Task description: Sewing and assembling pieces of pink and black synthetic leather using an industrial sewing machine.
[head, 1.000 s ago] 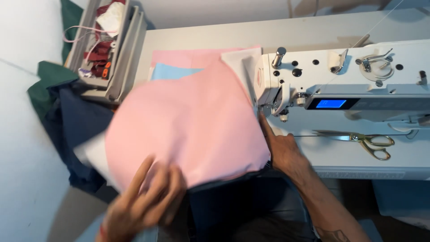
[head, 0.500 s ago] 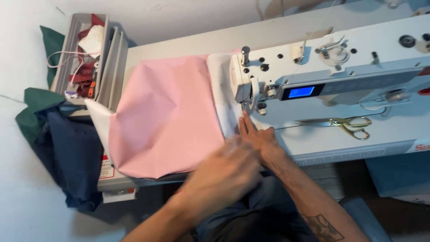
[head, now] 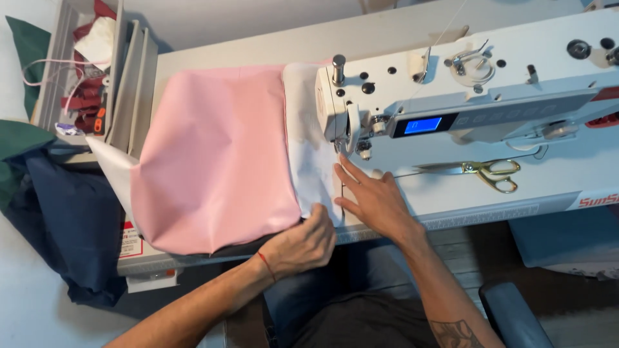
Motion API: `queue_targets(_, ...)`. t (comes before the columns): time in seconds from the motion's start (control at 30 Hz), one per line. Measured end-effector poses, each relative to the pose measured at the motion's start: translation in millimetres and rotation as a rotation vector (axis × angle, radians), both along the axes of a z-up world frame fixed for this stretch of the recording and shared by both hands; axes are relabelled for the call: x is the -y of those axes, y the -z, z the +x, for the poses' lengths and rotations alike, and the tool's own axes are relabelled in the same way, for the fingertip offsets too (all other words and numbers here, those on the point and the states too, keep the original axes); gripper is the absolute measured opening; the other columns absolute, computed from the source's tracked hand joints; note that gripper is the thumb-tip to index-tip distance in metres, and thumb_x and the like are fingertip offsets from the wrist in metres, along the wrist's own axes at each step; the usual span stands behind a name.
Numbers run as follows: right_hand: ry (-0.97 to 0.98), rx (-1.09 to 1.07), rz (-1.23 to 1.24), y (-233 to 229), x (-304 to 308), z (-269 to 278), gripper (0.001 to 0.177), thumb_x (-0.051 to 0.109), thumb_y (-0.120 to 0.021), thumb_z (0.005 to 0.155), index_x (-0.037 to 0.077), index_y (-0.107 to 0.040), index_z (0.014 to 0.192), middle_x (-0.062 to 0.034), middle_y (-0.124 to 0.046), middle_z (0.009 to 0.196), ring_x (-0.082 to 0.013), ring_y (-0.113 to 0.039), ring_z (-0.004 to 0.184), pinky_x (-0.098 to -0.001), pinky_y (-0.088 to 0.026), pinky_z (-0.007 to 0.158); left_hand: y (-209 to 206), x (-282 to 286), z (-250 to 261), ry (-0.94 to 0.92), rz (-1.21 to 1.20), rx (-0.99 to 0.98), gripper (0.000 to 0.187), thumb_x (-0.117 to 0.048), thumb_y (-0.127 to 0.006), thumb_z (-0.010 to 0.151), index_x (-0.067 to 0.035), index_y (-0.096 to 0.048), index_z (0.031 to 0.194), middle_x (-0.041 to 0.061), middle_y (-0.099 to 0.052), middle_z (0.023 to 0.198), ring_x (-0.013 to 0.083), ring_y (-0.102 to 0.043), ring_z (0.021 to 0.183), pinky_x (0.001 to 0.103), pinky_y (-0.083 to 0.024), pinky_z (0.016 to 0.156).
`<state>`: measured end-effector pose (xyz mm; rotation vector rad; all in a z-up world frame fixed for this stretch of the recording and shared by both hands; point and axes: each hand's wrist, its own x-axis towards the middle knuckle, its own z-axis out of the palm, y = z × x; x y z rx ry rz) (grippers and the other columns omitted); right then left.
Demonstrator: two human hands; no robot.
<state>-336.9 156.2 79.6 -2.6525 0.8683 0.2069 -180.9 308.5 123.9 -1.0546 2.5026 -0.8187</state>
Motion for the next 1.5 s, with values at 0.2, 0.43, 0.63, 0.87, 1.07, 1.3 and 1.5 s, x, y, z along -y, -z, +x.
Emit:
queue_targets(0.2, 0.055, 0.675, 0.03, 26, -12, -36, 0.045, 0.028, -0.072, 0.094, 0.011, -0.064, 0.135, -0.0078, -0.06, 0.144, -0.0244, -0.067, 0.097, -0.0415, -0.043, 0.094, -1, 5, 9, -0.177, 0.131, -0.389, 0.028, -0.018, -0.058, 0.086, 0.003, -0.07, 0.101, 0.016, -0.074, 0.099, 0.0255, -0.069, 0.101, 0.04, -0.046, 0.105)
queue_targets(0.43, 0.289, 0.684, 0.33, 39, -50, -54, 0.034, 0.013, -0.084, 0.078, 0.01, -0.07, 0.11, 0.0004, -0.071, 0.101, -0.0165, -0.064, 0.089, -0.0326, -0.05, 0.086, 8, 8, -4, -0.21, 0.104, -0.715, 0.024, -0.014, -0.058, 0.088, 0.0, -0.07, 0.103, 0.012, -0.074, 0.102, 0.0234, -0.069, 0.105, 0.041, -0.046, 0.106)
queue_targets(0.63, 0.16, 0.827, -0.007, 47, -51, -58, 0.041, 0.007, -0.086, 0.071, 0.006, -0.069, 0.109, -0.0054, -0.066, 0.107, -0.024, -0.063, 0.103, -0.0404, -0.046, 0.09, 5, 16, -25, -0.263, 0.206, -0.602, 0.024, -0.015, -0.061, 0.087, 0.003, -0.07, 0.101, 0.014, -0.072, 0.096, 0.0248, -0.068, 0.098, 0.04, -0.048, 0.099)
queue_targets(0.87, 0.127, 1.008, -0.104, 63, -59, -46, 0.04, 0.004, -0.088, 0.07, 0.005, -0.068, 0.105, -0.0072, -0.066, 0.114, -0.0262, -0.064, 0.106, -0.0392, -0.049, 0.092, 20, 19, -16, -0.323, 0.299, -0.995, 0.014, -0.009, -0.061, 0.09, 0.0, -0.065, 0.101, 0.012, -0.07, 0.1, 0.0251, -0.067, 0.105, 0.041, -0.047, 0.101)
queue_targets(1.07, 0.277, 1.094, 0.192, 58, -55, -39, 0.047, 0.001, -0.086, 0.069, 0.001, -0.064, 0.111, -0.0133, -0.066, 0.12, -0.0292, -0.067, 0.11, -0.0345, -0.058, 0.089, -3, 20, -24, -0.326, 0.099, -0.88, 0.02, -0.009, -0.061, 0.091, 0.0, -0.065, 0.108, 0.01, -0.07, 0.1, 0.0237, -0.067, 0.106, 0.052, -0.039, 0.116)
queue_targets(1.3, 0.188, 1.095, 0.179, 50, -52, -36, 0.034, 0.0, -0.082, 0.078, 0.003, -0.069, 0.109, -0.0127, -0.069, 0.124, -0.0316, -0.066, 0.121, -0.039, -0.057, 0.1, 10, 18, -22, -0.385, 0.007, -0.846, 0.026, -0.008, -0.063, 0.091, -0.002, -0.067, 0.116, 0.006, -0.071, 0.096, 0.0205, -0.067, 0.109, 0.062, -0.033, 0.12)
queue_targets(1.5, 0.199, 1.136, 0.167, 63, -52, -30, 0.027, 0.006, -0.085, 0.078, 0.004, -0.069, 0.1, -0.0101, -0.074, 0.108, -0.0301, -0.07, 0.114, -0.0387, -0.056, 0.096, -3, 14, -15, -0.338, 0.039, -0.855, 0.029, -0.013, -0.065, 0.09, -0.003, -0.067, 0.118, 0.007, -0.071, 0.103, 0.0223, -0.066, 0.112, 0.059, -0.039, 0.114)
